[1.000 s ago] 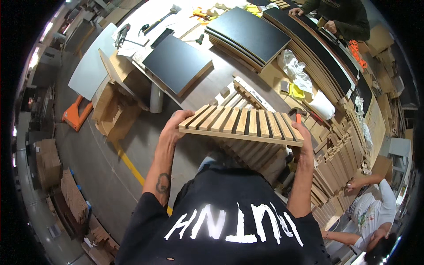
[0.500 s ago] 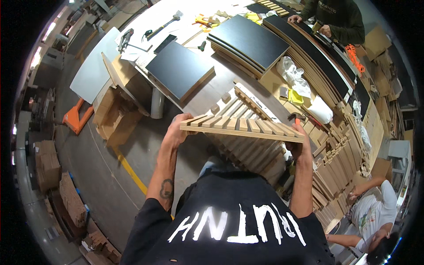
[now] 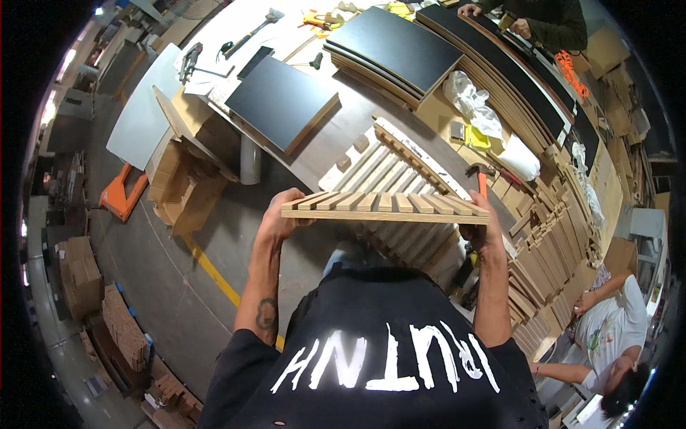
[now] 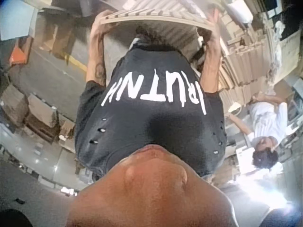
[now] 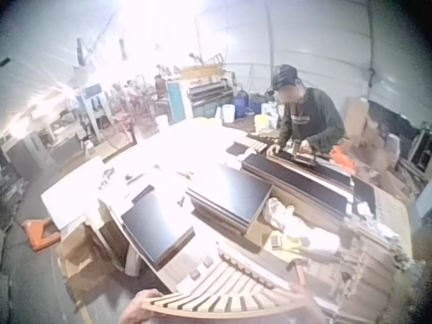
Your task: Assembling wooden slatted panels onto black boards using a pneumatic nail gun and hammer.
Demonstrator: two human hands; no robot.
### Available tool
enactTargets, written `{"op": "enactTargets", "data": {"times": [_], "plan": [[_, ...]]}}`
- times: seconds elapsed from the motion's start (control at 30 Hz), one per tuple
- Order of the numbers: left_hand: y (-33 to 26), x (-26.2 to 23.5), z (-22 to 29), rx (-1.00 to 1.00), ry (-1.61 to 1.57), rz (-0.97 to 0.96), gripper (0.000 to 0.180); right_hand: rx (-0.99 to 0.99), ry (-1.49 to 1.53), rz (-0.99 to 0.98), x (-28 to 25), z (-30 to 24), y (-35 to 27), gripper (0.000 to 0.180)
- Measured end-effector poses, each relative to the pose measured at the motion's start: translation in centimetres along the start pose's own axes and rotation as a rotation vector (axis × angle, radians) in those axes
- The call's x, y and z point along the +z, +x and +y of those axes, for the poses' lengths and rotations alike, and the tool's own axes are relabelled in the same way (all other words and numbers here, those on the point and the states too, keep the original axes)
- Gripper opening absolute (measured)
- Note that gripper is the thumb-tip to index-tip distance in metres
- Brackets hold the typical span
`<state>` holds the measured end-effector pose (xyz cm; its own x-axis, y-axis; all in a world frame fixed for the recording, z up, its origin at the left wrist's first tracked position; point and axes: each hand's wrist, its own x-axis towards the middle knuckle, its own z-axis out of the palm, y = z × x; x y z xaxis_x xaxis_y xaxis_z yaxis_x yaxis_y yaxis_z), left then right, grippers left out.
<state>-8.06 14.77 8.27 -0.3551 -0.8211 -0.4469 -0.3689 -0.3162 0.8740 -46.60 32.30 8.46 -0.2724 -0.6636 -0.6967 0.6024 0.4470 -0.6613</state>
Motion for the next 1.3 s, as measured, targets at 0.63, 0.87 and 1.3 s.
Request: {"op": "enactTargets", "data": {"times": [0.63,0.87,1.3], "plan": [[-4.2,4.7,-8.8,-0.192,-0.724,0.070,0.039,-0.548,-0.641,-0.282,0.2,0.2,11.2,0.056],[-2.8,2.4,-7.3,-0.041,-0.461,0.301,0.035,-0.592,-0.644,-0.115,4.5,1.0,6.9,0.045],[9.8,-13.2,1.3,0.092,0.313,0.436,0.040,-0.289,-0.369,-0.200,17.9,4.7,4.0,0.045]]}}
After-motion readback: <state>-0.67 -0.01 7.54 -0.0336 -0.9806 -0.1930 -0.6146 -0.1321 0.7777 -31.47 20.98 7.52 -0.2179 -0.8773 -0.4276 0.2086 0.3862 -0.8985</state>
